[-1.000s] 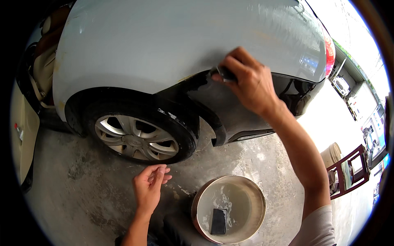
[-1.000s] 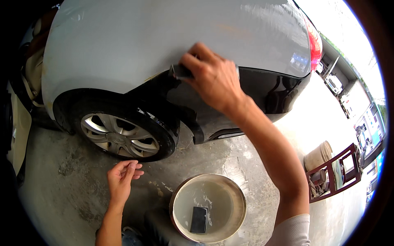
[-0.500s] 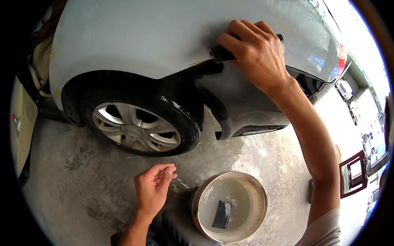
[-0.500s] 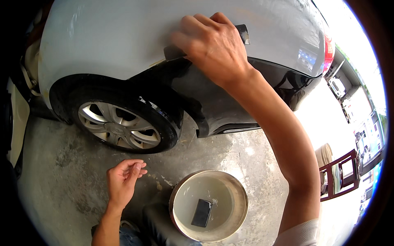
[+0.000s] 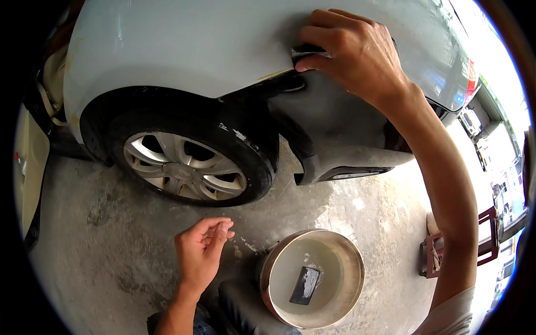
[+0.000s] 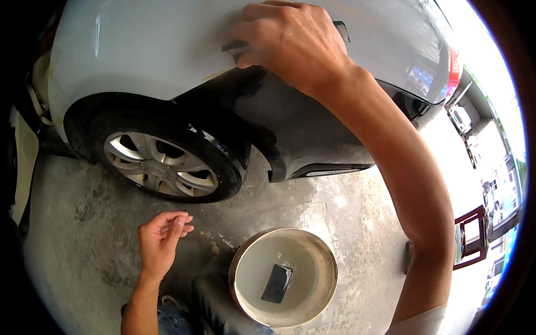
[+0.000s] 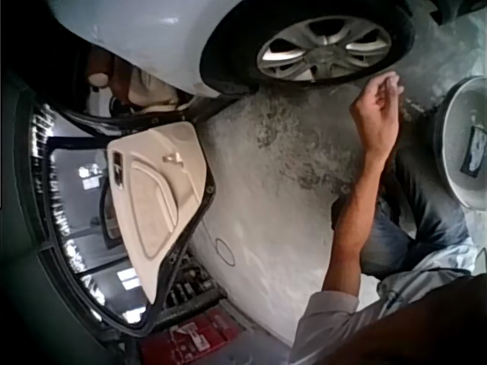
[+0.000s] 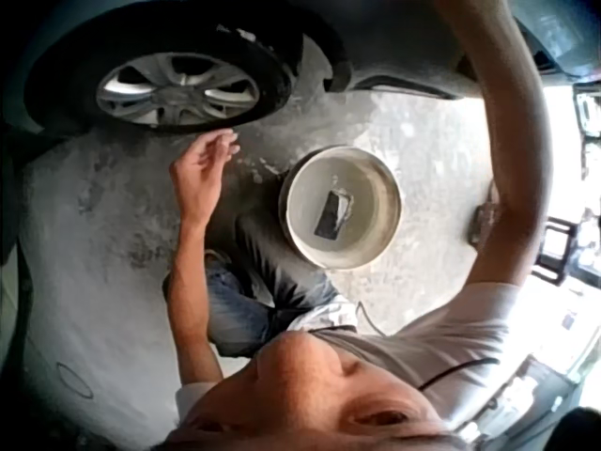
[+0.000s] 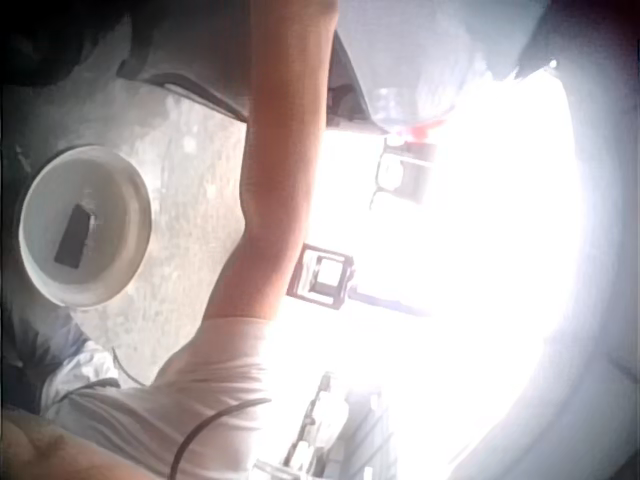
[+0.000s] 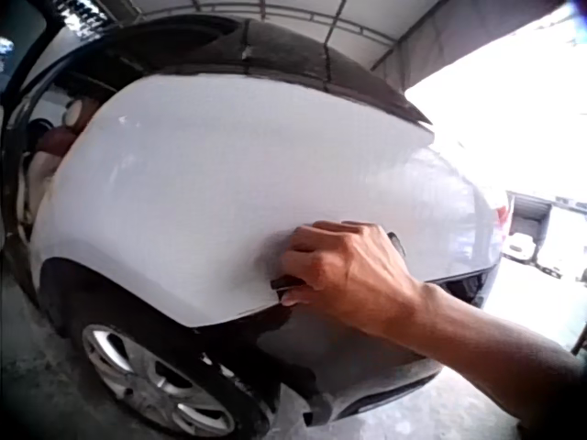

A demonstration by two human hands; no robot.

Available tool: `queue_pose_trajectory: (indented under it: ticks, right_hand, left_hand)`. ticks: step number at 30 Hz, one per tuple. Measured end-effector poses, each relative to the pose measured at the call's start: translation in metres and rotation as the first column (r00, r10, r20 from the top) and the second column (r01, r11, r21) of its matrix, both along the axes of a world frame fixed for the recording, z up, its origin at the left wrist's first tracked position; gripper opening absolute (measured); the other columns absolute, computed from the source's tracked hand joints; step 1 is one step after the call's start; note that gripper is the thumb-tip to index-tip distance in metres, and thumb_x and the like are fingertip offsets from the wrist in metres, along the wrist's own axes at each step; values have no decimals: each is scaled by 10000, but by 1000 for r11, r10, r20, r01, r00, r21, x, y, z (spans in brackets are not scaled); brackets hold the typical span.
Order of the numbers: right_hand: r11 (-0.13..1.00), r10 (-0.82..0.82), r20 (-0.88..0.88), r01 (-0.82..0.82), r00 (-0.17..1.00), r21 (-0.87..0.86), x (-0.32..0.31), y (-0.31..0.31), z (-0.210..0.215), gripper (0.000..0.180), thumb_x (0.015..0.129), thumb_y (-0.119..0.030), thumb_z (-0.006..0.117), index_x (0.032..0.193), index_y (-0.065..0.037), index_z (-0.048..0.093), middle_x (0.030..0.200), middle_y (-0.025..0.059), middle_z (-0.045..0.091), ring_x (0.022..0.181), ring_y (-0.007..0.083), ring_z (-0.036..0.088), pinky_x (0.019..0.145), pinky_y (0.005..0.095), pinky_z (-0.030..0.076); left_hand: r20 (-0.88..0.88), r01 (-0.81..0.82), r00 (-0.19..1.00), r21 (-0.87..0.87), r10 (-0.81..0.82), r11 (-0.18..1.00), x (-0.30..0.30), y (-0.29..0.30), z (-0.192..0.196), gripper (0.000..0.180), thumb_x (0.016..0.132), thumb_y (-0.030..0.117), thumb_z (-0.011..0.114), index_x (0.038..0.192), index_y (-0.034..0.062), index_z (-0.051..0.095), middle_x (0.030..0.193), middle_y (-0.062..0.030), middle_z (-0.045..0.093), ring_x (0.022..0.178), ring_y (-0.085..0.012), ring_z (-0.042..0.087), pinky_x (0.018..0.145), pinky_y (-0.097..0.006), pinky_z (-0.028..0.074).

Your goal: The person sands the rear quarter panel of a silver car using a sanding block and water. They repeatedly dip the block into a bucket of water and rub the surface of the car's bodywork, focusing on the area above the rear wheel.

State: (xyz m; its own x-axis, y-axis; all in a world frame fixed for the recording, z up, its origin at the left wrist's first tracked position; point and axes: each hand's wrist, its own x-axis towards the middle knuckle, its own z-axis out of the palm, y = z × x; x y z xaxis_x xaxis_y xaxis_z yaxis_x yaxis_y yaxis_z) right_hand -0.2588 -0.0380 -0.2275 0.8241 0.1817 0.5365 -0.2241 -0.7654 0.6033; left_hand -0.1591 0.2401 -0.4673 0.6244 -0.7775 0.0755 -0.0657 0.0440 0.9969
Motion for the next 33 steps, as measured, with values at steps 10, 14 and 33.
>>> queue_pose_trajectory:
  ticks: [10, 14, 33]
  right_hand:
    - [994, 45, -130, -30, 990, 109, 3, 12, 8, 221, 791, -216, 824, 907, -53, 728, 948, 84, 698, 954, 296, 695, 789, 420, 589]
    - [999, 23, -128, -17, 992, 51, 17, 13, -3, 242, 784, -240, 831, 917, -66, 727, 937, 62, 694, 920, 285, 696, 767, 413, 582]
    - [999, 47, -31, -47, 998, -16, 12, 11, -13, 281, 784, -348, 803, 926, -118, 724, 905, -15, 668, 872, 227, 675, 722, 387, 560]
  left_hand:
    - [20, 6, 1000, 39, -7, 999, 2, 1, -4, 190, 1019, 113, 682, 1086, -58, 730, 958, -117, 785, 870, -179, 775, 759, -269, 604]
    - [41, 0, 999, 45, -2, 999, 3, 1, -1, 190, 1016, 119, 687, 1083, -53, 732, 956, -118, 785, 872, -182, 776, 753, -270, 602]
    - [60, -7, 998, 32, 5, 999, 6, 7, 1, 191, 1016, 127, 689, 1077, -47, 738, 954, -118, 787, 874, -191, 780, 743, -280, 603]
